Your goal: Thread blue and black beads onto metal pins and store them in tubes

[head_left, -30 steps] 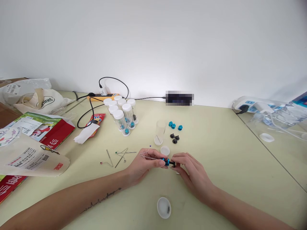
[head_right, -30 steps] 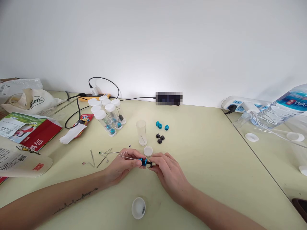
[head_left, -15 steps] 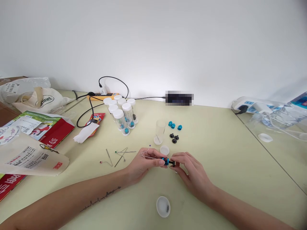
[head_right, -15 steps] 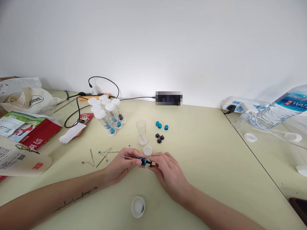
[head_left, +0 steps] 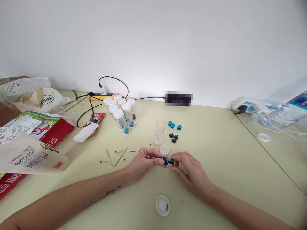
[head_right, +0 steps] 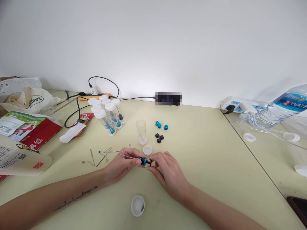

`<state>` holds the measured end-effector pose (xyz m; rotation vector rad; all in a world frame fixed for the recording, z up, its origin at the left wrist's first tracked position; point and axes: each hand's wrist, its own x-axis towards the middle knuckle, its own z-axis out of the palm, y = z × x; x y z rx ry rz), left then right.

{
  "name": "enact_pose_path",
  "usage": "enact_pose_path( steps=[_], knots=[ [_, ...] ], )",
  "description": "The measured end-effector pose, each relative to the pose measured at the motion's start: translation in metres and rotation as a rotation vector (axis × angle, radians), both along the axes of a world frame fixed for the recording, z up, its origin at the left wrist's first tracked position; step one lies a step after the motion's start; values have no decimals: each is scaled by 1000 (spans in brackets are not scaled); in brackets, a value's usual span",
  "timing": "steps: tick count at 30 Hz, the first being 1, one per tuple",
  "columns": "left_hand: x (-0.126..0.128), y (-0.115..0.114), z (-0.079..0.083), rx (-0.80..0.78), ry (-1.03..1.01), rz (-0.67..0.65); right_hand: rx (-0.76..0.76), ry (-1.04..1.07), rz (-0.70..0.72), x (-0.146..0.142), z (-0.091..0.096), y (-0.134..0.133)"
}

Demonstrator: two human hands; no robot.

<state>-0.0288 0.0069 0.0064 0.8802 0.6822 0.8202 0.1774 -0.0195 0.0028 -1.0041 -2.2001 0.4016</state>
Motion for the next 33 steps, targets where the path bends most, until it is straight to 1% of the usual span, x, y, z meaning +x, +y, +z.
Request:
enact_pose_path(
  steps=[5,14,20,26,30,33],
  knots=[
    [-1,0,-1,-1,-23,-4,55,29,2,-2,0,1],
    [-1,0,-3,10,-17,-14,-5,12,5,-1,4,1],
    [-1,-2,0,25,-25,-24,-22,21,18,-1,1,1],
    [-1,0,-1,26,-28,-22,-59,16,37,1,0,0],
    [-1,1,-2,9,-34,-10,-113,11,-3,-1,2,-2],
    [-1,1,-2,9,-35,-3,-80,-9,-2,-2,3,-2]
  ],
)
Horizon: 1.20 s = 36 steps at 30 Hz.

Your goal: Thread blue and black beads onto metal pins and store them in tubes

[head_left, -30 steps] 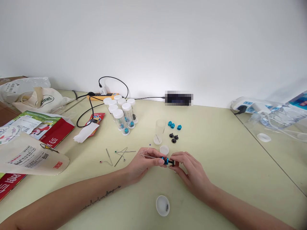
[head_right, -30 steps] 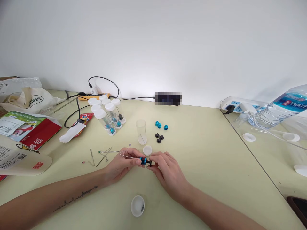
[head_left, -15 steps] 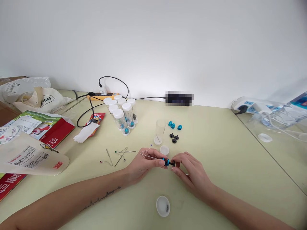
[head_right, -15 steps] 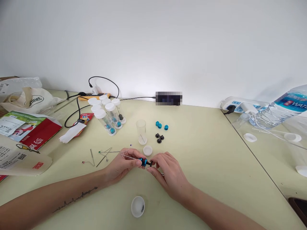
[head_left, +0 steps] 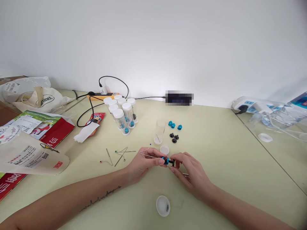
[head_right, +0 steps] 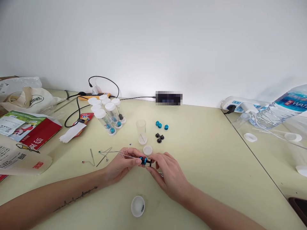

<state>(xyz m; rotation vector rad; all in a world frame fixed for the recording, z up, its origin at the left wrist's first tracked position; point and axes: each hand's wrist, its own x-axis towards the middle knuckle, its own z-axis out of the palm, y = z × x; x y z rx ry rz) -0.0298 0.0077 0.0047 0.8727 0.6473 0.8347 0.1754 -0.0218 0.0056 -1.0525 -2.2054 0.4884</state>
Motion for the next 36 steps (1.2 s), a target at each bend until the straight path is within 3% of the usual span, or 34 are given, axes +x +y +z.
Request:
enact_pose_path(
  steps=[26,36],
  knots=[
    [1,-3,3,22,30,-38,42,-14,40,2,-5,2],
    [1,0,0,-8,23,13,29,-17,-13,0,1,0]
  ],
)
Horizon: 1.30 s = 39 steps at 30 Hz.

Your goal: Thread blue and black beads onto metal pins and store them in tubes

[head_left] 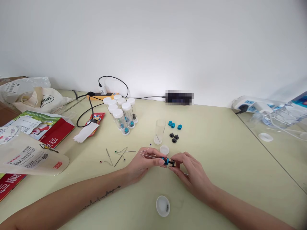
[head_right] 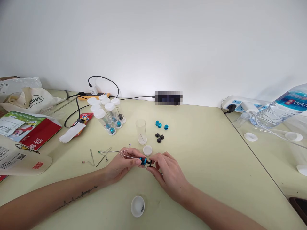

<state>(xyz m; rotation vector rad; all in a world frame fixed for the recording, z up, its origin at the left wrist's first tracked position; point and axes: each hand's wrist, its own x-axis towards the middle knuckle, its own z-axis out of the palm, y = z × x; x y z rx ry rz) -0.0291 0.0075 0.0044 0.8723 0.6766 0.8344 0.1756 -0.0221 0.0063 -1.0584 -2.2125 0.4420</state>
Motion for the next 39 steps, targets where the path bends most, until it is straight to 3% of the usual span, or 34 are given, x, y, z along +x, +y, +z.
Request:
enact_pose_path(
  steps=[17,34,39],
  knots=[
    [-1,0,3,-11,12,0,100,12,-17,-1,-2,2],
    [-1,0,2,3,8,-8,-3,-16,-3,1,1,1],
    [-1,0,2,2,14,-4,43,-39,-14,0,1,0]
  ],
)
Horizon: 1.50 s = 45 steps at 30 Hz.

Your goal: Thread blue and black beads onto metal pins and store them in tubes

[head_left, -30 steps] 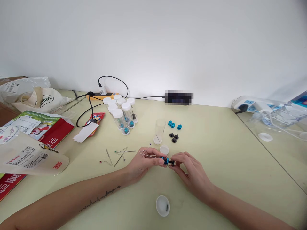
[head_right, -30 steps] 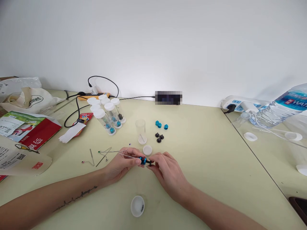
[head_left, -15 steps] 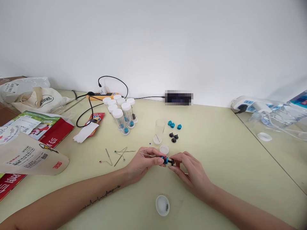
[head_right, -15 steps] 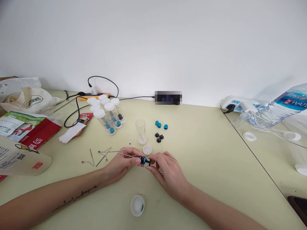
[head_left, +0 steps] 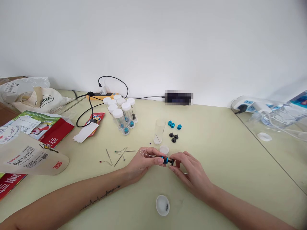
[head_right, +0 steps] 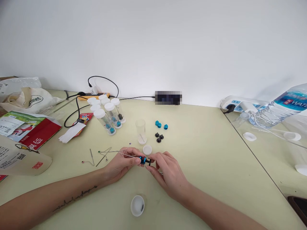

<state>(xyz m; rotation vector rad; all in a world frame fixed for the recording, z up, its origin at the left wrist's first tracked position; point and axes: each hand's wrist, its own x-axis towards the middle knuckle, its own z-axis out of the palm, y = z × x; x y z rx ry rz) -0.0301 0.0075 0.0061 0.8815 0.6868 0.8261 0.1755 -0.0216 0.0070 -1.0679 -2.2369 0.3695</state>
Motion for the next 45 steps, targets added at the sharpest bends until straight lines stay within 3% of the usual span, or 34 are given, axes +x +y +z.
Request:
enact_pose_path(
  steps=[16,40,45],
  knots=[
    [0,1,-2,4,-22,-13,-69,21,25,1,-1,1],
    [0,2,0,-4,-35,-13,58,50,17,0,-6,2],
    [1,1,0,12,-26,-24,-23,44,40,1,-4,2]
  ],
)
